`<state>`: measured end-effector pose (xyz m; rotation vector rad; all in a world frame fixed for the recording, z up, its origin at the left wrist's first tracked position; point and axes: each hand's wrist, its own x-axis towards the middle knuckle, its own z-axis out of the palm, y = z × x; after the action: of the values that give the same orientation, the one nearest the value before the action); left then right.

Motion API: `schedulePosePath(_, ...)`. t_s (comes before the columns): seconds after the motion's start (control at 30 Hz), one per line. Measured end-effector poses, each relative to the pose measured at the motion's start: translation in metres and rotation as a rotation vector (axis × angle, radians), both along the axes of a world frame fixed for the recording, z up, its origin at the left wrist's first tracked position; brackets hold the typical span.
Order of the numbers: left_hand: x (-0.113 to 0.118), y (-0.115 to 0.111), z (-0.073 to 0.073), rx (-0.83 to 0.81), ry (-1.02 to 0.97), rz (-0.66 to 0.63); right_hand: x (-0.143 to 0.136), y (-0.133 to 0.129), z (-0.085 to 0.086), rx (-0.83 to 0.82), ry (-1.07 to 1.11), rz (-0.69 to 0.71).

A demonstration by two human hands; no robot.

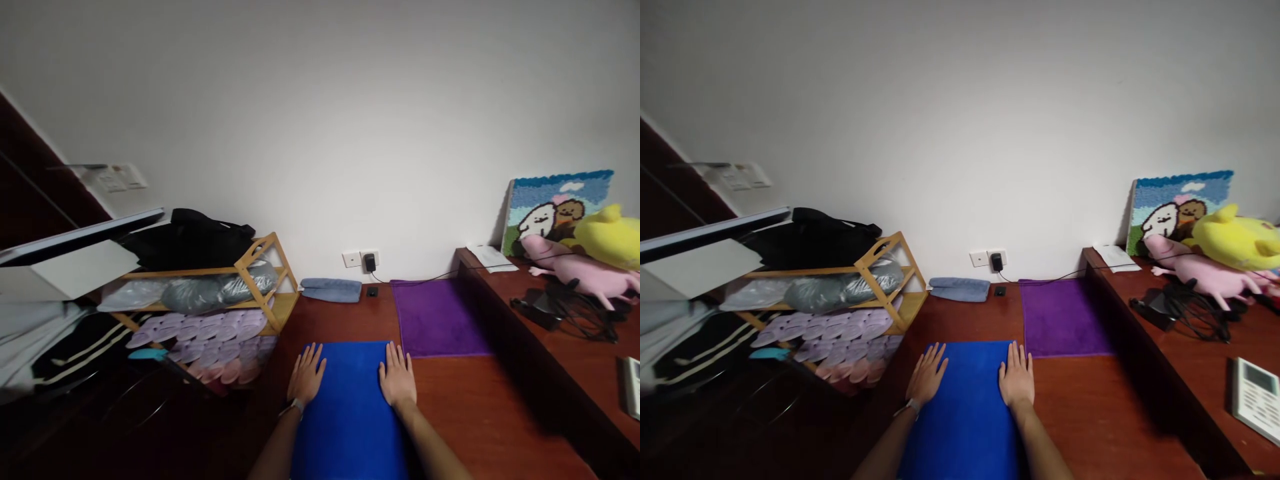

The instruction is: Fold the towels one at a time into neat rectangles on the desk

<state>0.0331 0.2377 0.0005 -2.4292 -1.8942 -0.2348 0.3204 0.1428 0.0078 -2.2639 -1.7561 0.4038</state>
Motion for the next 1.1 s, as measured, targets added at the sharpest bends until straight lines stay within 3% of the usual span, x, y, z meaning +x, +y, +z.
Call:
schedulePosePath(0.23,0.0,-0.005,0.006,0.0,-0.022,-0.004,-0.002,-0.003,0.005,-0.028,-0.03,0.008)
schedulePosePath(0.87,0.001,-0.01,-0.005,0.018,-0.111,-0.003,-0.005,-0.004,-0.005,-0.048,-0.153,-0.021)
schedulePosePath(1.1,0.001,-0.011,-0.001,0.01,-0.108,-0.001,-0.006,-0.005,0.001,-0.056,-0.132,-0.013)
